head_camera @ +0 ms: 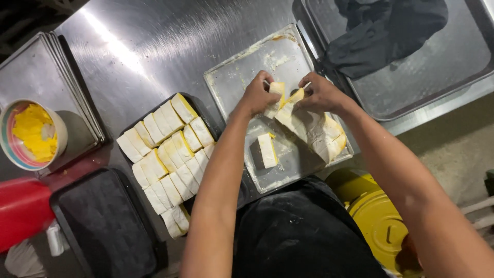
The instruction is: The person is slicing a large sheet of dough into rectangular pieces using a knife and then arranging the pieces onto baking trays.
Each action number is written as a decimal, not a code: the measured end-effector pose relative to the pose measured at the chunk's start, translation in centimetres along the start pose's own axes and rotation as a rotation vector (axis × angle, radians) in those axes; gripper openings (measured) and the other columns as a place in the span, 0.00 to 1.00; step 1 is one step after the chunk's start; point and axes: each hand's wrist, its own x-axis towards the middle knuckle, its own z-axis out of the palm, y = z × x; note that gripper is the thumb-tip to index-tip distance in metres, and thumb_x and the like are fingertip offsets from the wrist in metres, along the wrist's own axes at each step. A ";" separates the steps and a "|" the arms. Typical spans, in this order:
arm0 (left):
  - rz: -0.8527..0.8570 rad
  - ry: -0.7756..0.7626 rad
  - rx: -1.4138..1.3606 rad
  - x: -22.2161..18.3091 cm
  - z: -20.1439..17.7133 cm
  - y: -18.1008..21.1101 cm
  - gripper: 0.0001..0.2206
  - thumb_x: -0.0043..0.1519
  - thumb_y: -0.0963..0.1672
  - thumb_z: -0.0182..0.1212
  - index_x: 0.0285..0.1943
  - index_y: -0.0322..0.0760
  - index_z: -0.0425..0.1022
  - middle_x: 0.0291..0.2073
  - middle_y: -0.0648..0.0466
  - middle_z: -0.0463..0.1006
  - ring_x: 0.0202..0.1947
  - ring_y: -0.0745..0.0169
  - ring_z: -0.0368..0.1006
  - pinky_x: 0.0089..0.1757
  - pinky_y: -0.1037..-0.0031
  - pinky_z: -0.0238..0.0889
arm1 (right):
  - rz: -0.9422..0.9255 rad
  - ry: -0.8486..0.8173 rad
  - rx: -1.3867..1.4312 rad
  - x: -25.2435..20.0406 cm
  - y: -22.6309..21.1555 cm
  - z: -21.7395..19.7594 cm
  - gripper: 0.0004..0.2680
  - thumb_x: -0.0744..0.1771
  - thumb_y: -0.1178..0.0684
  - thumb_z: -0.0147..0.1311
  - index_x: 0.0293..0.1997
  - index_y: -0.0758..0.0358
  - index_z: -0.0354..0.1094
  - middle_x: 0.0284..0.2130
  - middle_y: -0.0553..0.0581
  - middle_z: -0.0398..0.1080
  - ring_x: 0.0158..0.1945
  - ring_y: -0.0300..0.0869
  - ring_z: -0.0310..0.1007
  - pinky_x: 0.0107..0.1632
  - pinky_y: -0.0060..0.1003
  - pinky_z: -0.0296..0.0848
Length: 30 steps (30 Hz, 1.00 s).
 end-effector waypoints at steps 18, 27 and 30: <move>0.370 0.222 0.305 3.3 1.9 -2.0 0.23 0.51 0.47 0.72 0.55 0.35 0.79 0.50 0.42 0.82 0.50 0.47 0.79 0.51 0.65 0.70 | -0.059 -0.022 -0.094 -0.1 -0.2 -0.2 0.30 0.57 0.63 0.63 0.67 0.63 0.54 0.49 0.60 0.72 0.48 0.45 0.75 0.49 0.39 0.75; 0.082 -0.445 0.087 4.4 3.1 -0.6 0.17 0.49 0.44 0.71 0.45 0.34 0.81 0.35 0.51 0.81 0.36 0.64 0.76 0.41 0.72 0.70 | -0.189 0.022 0.077 -0.6 1.6 0.3 0.30 0.59 0.67 0.62 0.66 0.62 0.49 0.47 0.58 0.65 0.43 0.41 0.73 0.46 0.37 0.74; 0.079 -0.450 0.051 4.9 1.8 -1.7 0.14 0.51 0.44 0.70 0.45 0.35 0.81 0.36 0.56 0.82 0.37 0.68 0.75 0.41 0.75 0.70 | -0.181 -0.026 0.154 -0.9 1.2 0.2 0.30 0.59 0.66 0.62 0.66 0.62 0.48 0.45 0.58 0.67 0.45 0.39 0.75 0.47 0.36 0.74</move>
